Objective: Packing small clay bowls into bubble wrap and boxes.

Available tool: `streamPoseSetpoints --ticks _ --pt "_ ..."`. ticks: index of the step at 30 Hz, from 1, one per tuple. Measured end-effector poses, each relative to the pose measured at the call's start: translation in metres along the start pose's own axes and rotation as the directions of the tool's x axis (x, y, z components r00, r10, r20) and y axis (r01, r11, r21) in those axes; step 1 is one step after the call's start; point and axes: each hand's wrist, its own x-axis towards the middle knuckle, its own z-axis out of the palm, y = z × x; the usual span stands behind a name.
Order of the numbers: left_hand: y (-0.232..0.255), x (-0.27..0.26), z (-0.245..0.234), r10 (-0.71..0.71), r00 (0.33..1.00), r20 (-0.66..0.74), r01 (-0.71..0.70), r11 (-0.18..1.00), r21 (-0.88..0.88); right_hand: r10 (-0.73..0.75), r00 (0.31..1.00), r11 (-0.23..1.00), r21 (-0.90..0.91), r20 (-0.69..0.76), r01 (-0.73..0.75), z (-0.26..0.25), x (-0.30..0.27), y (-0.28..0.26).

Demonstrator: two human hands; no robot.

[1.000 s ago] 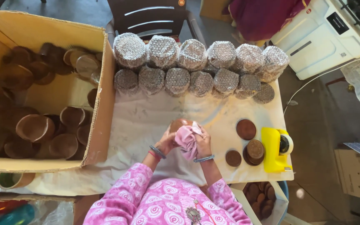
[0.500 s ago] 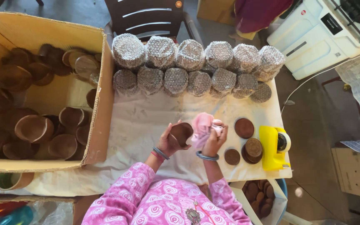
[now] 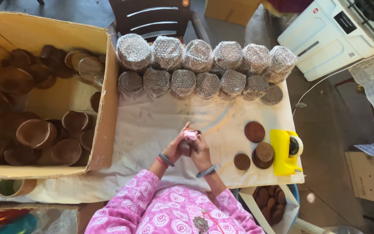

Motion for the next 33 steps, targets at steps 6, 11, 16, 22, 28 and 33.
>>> streamPoseSetpoints --ticks 6,11,16,22,28,33 --pt "-0.009 0.013 -0.003 0.188 0.978 0.088 -0.206 0.931 0.301 -0.105 0.979 0.85 0.495 -0.175 0.179 0.005 0.015 -0.007" --pt "-0.029 0.021 -0.082 -0.106 0.994 0.021 0.106 0.994 0.003 -0.422 0.905 0.907 -0.02 -0.049 0.421 -0.012 -0.004 -0.032" --pt "-0.002 0.009 -0.025 -0.124 0.992 0.002 0.123 0.991 0.055 -0.431 0.902 0.901 0.036 -0.026 0.431 -0.012 0.001 -0.04" --pt "0.011 0.009 -0.002 0.186 0.977 0.104 -0.201 0.967 0.156 0.035 0.981 0.738 0.658 0.189 -0.153 -0.018 0.004 -0.054" --pt "0.01 0.002 0.001 0.13 0.991 0.032 -0.124 0.98 -0.155 -0.12 0.987 0.968 -0.235 -0.109 0.091 -0.043 -0.004 -0.086" --pt "0.001 0.007 -0.003 0.108 0.992 0.063 -0.101 0.989 -0.107 -0.323 0.94 0.941 -0.147 -0.11 0.305 -0.027 0.002 -0.065"
